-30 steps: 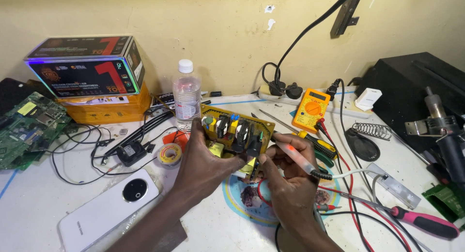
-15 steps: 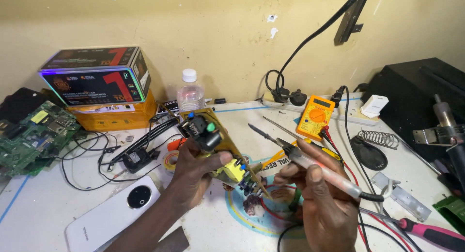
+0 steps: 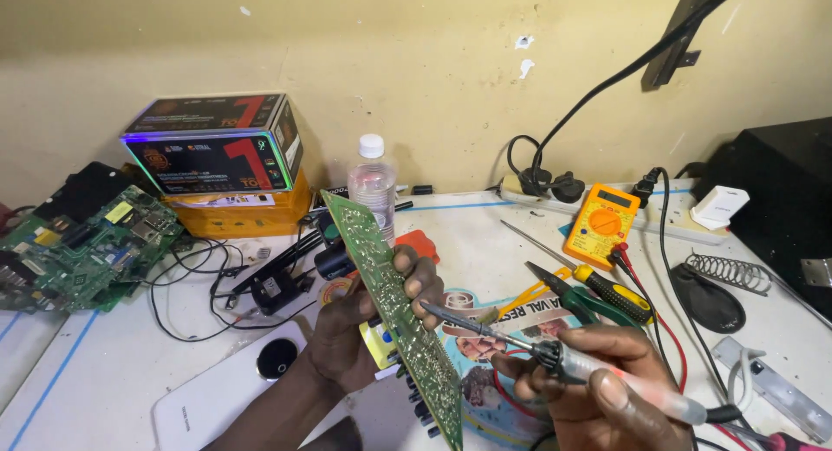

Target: Soldering and desoldering electronic components on a circuit board at a repair workbench.

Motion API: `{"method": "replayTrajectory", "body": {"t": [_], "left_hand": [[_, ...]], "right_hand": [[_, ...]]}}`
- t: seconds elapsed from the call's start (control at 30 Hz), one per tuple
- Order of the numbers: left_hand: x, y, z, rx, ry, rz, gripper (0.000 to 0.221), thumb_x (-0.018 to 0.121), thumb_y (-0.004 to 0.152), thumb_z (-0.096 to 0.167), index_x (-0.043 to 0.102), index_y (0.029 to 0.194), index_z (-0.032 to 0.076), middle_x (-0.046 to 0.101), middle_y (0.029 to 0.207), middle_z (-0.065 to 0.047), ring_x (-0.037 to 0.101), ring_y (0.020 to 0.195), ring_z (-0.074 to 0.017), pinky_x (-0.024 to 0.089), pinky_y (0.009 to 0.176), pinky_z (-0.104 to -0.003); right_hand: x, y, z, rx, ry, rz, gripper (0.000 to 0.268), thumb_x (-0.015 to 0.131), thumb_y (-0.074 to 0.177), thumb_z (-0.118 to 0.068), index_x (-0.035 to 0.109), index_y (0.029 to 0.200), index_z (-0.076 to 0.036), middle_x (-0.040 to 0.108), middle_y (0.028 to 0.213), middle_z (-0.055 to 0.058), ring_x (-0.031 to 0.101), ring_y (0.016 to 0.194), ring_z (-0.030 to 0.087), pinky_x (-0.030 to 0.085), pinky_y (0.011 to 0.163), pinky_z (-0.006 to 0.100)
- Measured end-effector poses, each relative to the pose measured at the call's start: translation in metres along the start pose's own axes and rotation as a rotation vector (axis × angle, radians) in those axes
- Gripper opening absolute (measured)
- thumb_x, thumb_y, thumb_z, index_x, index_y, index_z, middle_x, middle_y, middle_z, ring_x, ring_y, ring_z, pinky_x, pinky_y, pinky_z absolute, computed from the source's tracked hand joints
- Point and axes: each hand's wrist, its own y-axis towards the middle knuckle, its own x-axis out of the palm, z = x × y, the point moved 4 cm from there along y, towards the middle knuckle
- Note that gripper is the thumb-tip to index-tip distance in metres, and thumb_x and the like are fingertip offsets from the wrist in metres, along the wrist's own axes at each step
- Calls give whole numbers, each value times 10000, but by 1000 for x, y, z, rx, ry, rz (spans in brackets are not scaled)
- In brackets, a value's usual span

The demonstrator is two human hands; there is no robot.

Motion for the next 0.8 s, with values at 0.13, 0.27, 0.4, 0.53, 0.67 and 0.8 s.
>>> {"method": "replayTrajectory", "body": {"t": [0.13, 0.27, 0.4, 0.53, 0.67, 0.8], "left_hand": [[3, 1, 0, -13, 3, 40, 393, 786, 869, 166, 491, 1127, 135, 500, 1014, -38, 510, 947, -169, 436, 899, -318], [8, 3, -1, -7, 5, 23, 379, 777, 873, 136, 491, 1121, 130, 502, 1007, -39, 509, 932, -165, 412, 850, -310], [9, 3, -2, -8, 12, 7, 373, 762, 882, 121, 483, 1129, 133, 507, 1014, -41, 521, 936, -170, 424, 851, -326], [7, 3, -2, -4, 1, -8, 371, 751, 892, 104, 479, 1143, 125, 495, 1027, -51, 520, 951, -176, 433, 853, -322], [8, 3, -2, 11, 25, 7, 374, 764, 885, 108, 486, 1135, 119, 501, 1011, -55, 527, 937, -178, 428, 843, -323], [8, 3, -1, -1, 23, 8, 378, 766, 883, 111, 478, 1127, 125, 494, 1014, -53, 527, 943, -180, 429, 855, -328]], "right_hand": [[-31, -8, 16, 375, 99, -61, 412, 652, 938, -97, 560, 1308, 59, 669, 1160, 592, 748, 1042, 572, 437, 451, 129], [11, -4, 18, 99, 168, -100, 388, 759, 937, -87, 616, 1220, 137, 685, 1003, 473, 748, 870, 552, 553, 877, 715], [26, -2, 18, 81, 300, -195, 306, 713, 970, -23, 613, 1203, 148, 707, 998, 446, 748, 894, 542, 440, 940, 875], [-1, 15, 19, 114, 342, -194, 350, 673, 990, -10, 538, 1247, 184, 670, 970, 462, 737, 909, 550, 384, 976, 880], [-6, 6, 40, 776, 434, 12, 581, 664, 946, -204, 476, 1369, 148, 538, 1163, 445, 681, 936, 356, 512, 935, 558], [16, 2, 22, 253, 255, -112, 340, 800, 911, -161, 638, 1067, 93, 644, 795, 268, 675, 762, 371, 489, 940, 833]]}}
